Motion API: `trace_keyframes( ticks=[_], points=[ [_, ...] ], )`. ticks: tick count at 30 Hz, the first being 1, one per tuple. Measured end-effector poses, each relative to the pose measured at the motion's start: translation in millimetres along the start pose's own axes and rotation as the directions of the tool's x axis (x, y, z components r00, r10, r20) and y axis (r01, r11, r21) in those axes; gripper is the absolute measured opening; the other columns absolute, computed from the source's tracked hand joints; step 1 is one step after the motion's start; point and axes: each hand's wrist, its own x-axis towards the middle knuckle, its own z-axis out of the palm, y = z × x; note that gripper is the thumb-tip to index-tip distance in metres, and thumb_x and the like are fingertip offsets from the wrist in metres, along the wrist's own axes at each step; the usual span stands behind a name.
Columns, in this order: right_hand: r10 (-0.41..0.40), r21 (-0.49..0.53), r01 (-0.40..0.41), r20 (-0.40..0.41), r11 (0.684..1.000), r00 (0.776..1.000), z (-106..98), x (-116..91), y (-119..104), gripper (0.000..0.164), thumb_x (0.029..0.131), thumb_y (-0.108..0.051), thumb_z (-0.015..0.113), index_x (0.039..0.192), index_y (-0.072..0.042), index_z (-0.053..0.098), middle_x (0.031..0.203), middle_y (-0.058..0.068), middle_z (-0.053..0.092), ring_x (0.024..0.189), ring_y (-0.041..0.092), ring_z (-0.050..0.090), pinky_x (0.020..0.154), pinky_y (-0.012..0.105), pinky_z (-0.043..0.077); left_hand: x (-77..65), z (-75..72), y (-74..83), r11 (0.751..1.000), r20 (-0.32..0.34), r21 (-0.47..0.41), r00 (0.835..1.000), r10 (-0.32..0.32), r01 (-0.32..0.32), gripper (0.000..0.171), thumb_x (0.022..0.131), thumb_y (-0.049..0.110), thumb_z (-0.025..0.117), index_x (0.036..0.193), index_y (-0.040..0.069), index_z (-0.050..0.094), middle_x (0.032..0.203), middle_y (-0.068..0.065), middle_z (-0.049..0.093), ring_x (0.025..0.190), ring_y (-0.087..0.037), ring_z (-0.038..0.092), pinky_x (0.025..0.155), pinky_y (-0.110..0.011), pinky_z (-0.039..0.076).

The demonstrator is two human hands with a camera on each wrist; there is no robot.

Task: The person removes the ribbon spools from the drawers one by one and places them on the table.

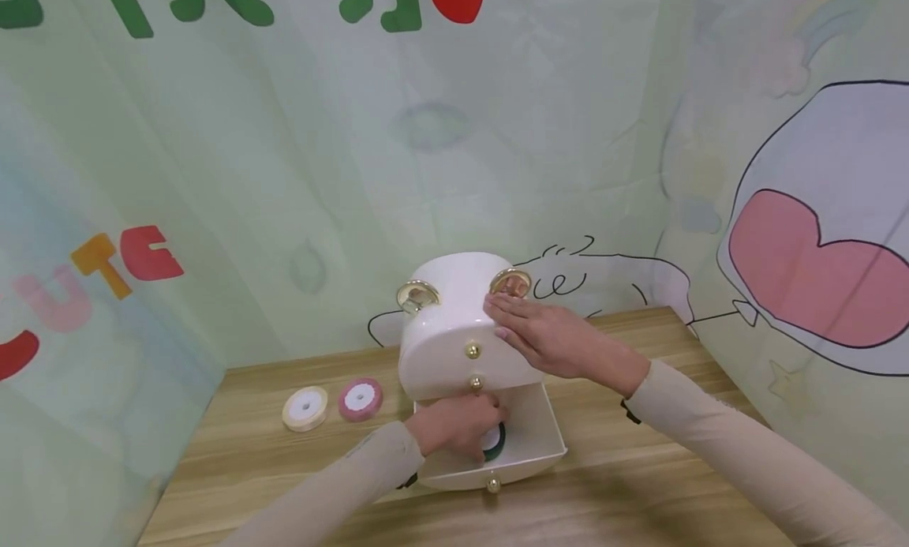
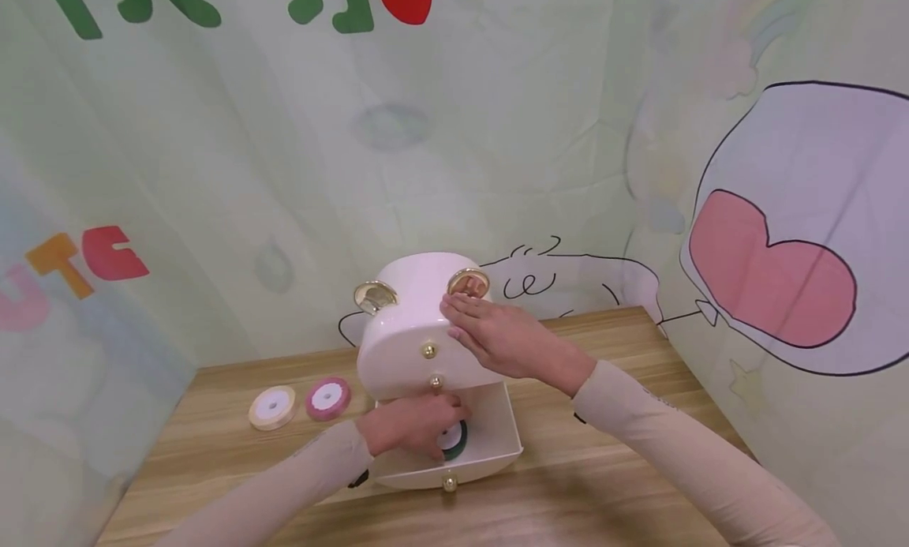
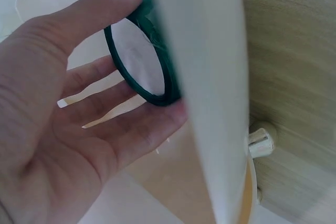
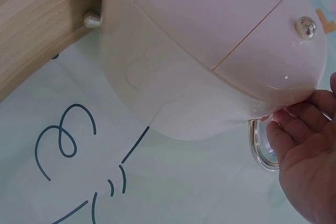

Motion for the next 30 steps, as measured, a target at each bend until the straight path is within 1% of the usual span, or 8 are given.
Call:
trace_keyframes(
  ticks=[4,7,12,18,22,26,30],
  points=[
    [0.000,0.009,0.000,-0.003,1.000,1.000,0.8,0.1,-1.1,0.049,0.111,-0.029,0.049,0.153,-0.005,0.052,0.161,0.011,0.051,0.150,0.027,0.050,0.116,0.047,0.049,-2.9,-0.3,0.6,1.000,0.008,0.013,1.000,-0.001,0.001,0.056,0.074,0.040,0.094,0.120,0.018,0.070,0.108,0.005,0.069,0.092,-0.004,0.061,0.080,-0.017,0.053],
    [0.003,0.011,-0.003,-0.004,1.000,1.000,1.4,-0.4,-1.2,0.049,0.111,-0.029,0.049,0.153,-0.005,0.052,0.161,0.011,0.051,0.150,0.027,0.050,0.116,0.047,0.049,-4.6,-0.8,-0.5,1.000,0.018,0.003,1.000,-0.002,0.002,0.055,0.075,0.040,0.094,0.120,0.019,0.070,0.109,0.005,0.068,0.093,-0.004,0.060,0.081,-0.018,0.052],
    [0.014,0.013,-0.014,0.001,1.000,1.000,1.7,-0.8,-1.2,0.049,0.111,-0.030,0.048,0.154,-0.006,0.051,0.161,0.011,0.050,0.150,0.027,0.049,0.117,0.047,0.048,-10.5,-2.2,-3.7,0.998,0.012,-0.057,1.000,-0.009,0.010,0.056,0.075,0.036,0.094,0.122,0.018,0.069,0.112,0.004,0.067,0.095,-0.006,0.059,0.083,-0.019,0.052],
    [0.024,0.023,-0.024,0.009,0.999,1.000,2.2,-0.4,-1.6,0.049,0.112,-0.031,0.047,0.155,-0.007,0.050,0.162,0.010,0.049,0.151,0.026,0.048,0.116,0.047,0.048,-24.2,-9.3,-3.3,0.994,-0.012,-0.108,1.000,-0.013,0.012,0.056,0.075,0.034,0.094,0.122,0.017,0.068,0.111,0.002,0.067,0.093,-0.008,0.059,0.080,-0.019,0.051],
    [0.017,0.018,-0.017,0.000,1.000,1.000,2.3,-0.3,-2.0,0.049,0.111,-0.030,0.047,0.155,-0.007,0.050,0.162,0.010,0.049,0.151,0.026,0.049,0.116,0.047,0.048,-32.9,-16.9,-3.2,0.983,-0.005,-0.183,1.000,-0.028,0.027,0.056,0.077,0.030,0.093,0.125,0.016,0.067,0.115,0.001,0.067,0.096,-0.008,0.060,0.084,-0.021,0.052],
    [0.013,0.016,-0.012,-0.006,1.000,1.000,2.3,-0.4,-2.2,0.049,0.111,-0.030,0.048,0.154,-0.006,0.051,0.161,0.011,0.050,0.150,0.027,0.049,0.117,0.047,0.048,-42.6,-26.2,-3.3,0.963,0.019,-0.263,0.998,-0.058,0.061,0.058,0.080,0.026,0.091,0.131,0.016,0.065,0.120,0.001,0.066,0.101,-0.009,0.060,0.090,-0.023,0.054],
    [0.013,0.014,-0.012,-0.012,1.000,1.000,1.5,-0.1,-2.5,0.049,0.111,-0.030,0.049,0.154,-0.005,0.051,0.161,0.011,0.050,0.150,0.027,0.049,0.117,0.048,0.048,-52.9,-34.6,-3.9,0.952,-0.004,-0.299,0.997,-0.071,0.066,0.060,0.081,0.024,0.090,0.133,0.013,0.063,0.124,-0.002,0.065,0.105,-0.012,0.061,0.094,-0.027,0.055]
  ],
)
